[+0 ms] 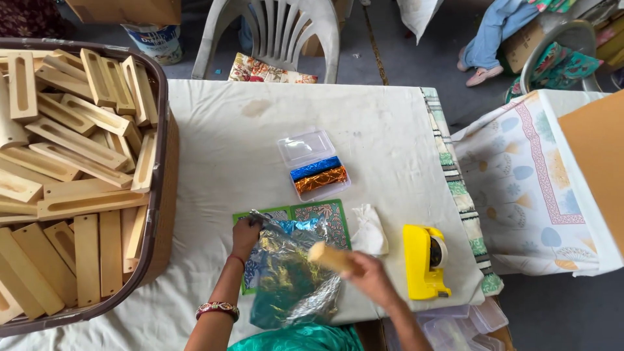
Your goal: The person takes sheets of colored metallic foil from a cardboard box, wraps them around wooden blocks on the table, and places the wrapped blocks into a plastic container. They then pick up unwrapped wooden blocks, wipe them with a white cloth, and arrange them on the work mat.
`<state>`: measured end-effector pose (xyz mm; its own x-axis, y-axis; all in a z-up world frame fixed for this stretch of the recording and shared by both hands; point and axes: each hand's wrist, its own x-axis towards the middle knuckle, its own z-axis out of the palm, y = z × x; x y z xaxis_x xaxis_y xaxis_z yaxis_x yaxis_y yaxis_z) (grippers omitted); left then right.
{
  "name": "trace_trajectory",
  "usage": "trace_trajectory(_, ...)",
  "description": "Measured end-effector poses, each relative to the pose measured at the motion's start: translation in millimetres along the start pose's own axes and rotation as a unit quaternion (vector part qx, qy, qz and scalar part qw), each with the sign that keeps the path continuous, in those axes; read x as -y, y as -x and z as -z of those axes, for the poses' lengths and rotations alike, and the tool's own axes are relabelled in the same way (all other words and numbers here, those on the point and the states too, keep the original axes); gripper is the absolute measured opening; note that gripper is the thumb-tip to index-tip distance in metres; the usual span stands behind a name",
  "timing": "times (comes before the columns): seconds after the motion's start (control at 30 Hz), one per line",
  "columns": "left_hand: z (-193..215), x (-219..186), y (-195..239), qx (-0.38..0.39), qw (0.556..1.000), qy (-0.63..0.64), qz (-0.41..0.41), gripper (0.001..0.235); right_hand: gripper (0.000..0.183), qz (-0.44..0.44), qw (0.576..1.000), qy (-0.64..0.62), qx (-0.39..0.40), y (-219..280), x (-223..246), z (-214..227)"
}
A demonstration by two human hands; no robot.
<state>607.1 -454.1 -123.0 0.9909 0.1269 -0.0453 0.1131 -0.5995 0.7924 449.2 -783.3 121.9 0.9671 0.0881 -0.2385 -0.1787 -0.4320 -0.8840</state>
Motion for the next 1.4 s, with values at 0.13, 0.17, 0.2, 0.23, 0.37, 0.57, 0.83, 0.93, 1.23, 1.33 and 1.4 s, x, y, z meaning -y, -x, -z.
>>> trace_trajectory(0.13,11,-21,-1,0.098,0.987,0.067,0.107,0.034,0.055,0.111,0.981,0.115,0.107,-25,4,-46)
trace_trajectory(0.17,8,-11,-2,0.076,0.994,0.044,0.059,0.033,0.054,0.122,0.977,0.152,0.085,-40,-8,-58)
trace_trajectory(0.2,1,-2,-1,0.053,0.998,0.023,0.012,0.033,0.053,0.134,0.97,0.192,0.064,-55,-21,-67)
trace_trajectory(0.23,3,-4,3,0.054,0.998,0.022,0.016,0.033,0.053,0.132,0.971,0.19,0.068,-65,-25,-71)
trace_trajectory(0.37,6,-18,17,0.082,0.96,0.225,0.148,0.043,0.051,0.168,0.955,0.244,0.025,-107,-32,-77)
trace_trajectory(0.57,32,-83,113,0.067,0.891,0.377,0.243,0.102,0.052,0.095,0.966,0.241,0.0,-130,-79,-88)
trace_trajectory(0.83,17,12,166,0.048,0.939,0.311,0.136,0.061,0.053,0.105,0.967,0.231,0.013,-141,-47,-85)
trace_trajectory(0.93,59,21,148,0.073,0.938,0.3,0.159,0.054,0.051,0.156,0.947,0.279,-0.011,-149,-41,-86)
trace_trajectory(1.23,87,2,152,0.19,0.94,0.196,0.203,0.059,0.051,0.311,0.885,0.341,0.058,-146,-44,-133)
trace_trajectory(1.33,80,12,135,0.202,0.966,0.103,0.126,0.05,0.052,0.232,0.905,0.334,0.126,-167,-24,-140)
trace_trajectory(1.4,83,9,146,0.228,0.949,0.172,0.131,0.046,0.05,0.191,0.906,0.351,0.142,-174,-18,-141)
